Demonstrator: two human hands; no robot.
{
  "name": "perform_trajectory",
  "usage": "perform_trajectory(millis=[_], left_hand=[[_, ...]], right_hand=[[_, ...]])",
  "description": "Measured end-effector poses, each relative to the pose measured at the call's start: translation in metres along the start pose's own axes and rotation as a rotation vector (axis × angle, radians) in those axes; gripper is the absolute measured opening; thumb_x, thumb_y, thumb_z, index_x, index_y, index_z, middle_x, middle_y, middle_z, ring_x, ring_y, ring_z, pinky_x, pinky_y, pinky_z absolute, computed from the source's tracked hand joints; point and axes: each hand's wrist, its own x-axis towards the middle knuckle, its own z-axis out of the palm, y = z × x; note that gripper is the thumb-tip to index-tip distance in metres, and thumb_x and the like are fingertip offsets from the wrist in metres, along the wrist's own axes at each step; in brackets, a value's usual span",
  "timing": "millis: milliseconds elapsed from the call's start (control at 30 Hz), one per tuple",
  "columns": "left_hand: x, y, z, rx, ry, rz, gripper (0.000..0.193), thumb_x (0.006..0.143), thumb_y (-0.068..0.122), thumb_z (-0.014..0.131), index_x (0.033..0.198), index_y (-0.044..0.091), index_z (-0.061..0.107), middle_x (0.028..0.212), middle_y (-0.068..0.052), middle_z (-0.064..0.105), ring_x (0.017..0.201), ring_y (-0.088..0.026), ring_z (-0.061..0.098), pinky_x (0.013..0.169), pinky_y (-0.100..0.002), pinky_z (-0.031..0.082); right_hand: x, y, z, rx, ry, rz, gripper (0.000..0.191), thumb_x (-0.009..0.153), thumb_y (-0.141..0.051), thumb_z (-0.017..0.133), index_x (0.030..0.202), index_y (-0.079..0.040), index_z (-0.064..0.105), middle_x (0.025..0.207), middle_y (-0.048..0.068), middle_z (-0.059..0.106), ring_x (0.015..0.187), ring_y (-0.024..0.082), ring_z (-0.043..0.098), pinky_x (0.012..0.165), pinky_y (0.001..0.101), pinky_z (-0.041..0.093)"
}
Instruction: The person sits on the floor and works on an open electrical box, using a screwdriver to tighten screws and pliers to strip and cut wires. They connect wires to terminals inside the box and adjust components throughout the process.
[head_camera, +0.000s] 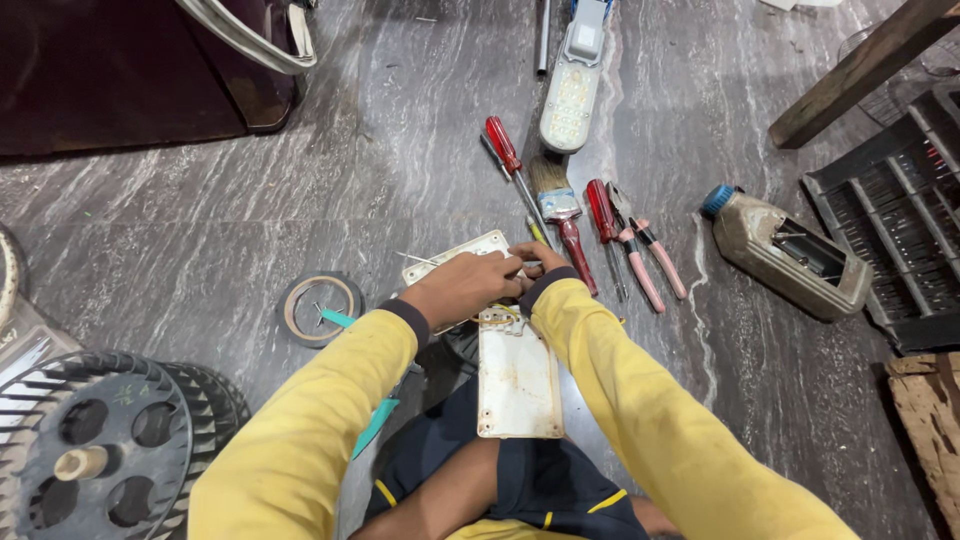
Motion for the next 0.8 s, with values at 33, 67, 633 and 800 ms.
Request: perform_trajectory(millis=[33,67,633,800], left_hand=[[0.000,0.000,-0.002,-0.034,-0.005,-0.021,0.019,0.087,0.011,0.065,0.105,0.014,0.071,0.112,-0.006,0.062,0.108,-0.027,0.065,0.080,-0.040,0.055],[0.000,-0.001,-0.004,-0.057,-0.009,-0.052,0.021,0.088,0.013,0.065,0.109,0.014,0.071,0.112,-0.007,0.061,0.107,-0.028,0.065,0.081,-0.041,0.054],[-0.003,-0.008,0.011,-0.116,0.141,-0.251,0.013,0.080,0.022,0.077,0.092,0.017,0.076,0.144,-0.030,0.046,0.119,-0.045,0.052,0.089,-0.049,0.053],[0.004,-0.014,0.015,-0.136,0.098,-0.355,0.020,0.078,0.019,0.077,0.098,0.018,0.078,0.148,-0.032,0.042,0.120,-0.047,0.049,0.089,-0.051,0.052]], right_hand=[[0.001,0.001,0.001,-0.028,0.059,0.009,0.050,0.074,-0.002,0.076,0.121,-0.011,0.062,0.117,0.008,0.068,0.095,0.021,0.065,0.083,0.0281,0.054],[0.004,0.004,0.003,-0.054,0.120,0.017,0.056,0.070,-0.001,0.078,0.121,-0.010,0.057,0.117,0.009,0.065,0.094,0.021,0.067,0.081,0.0295,0.054],[0.028,0.027,-0.007,0.088,-0.213,0.291,0.034,0.088,-0.015,0.071,0.121,-0.011,0.061,0.094,0.009,0.069,0.080,0.015,0.064,0.068,0.0296,0.051],[0.037,0.032,-0.009,0.295,-0.240,0.309,0.030,0.088,-0.014,0.072,0.116,-0.010,0.063,0.092,0.005,0.069,0.081,0.012,0.064,0.070,0.0267,0.051]])
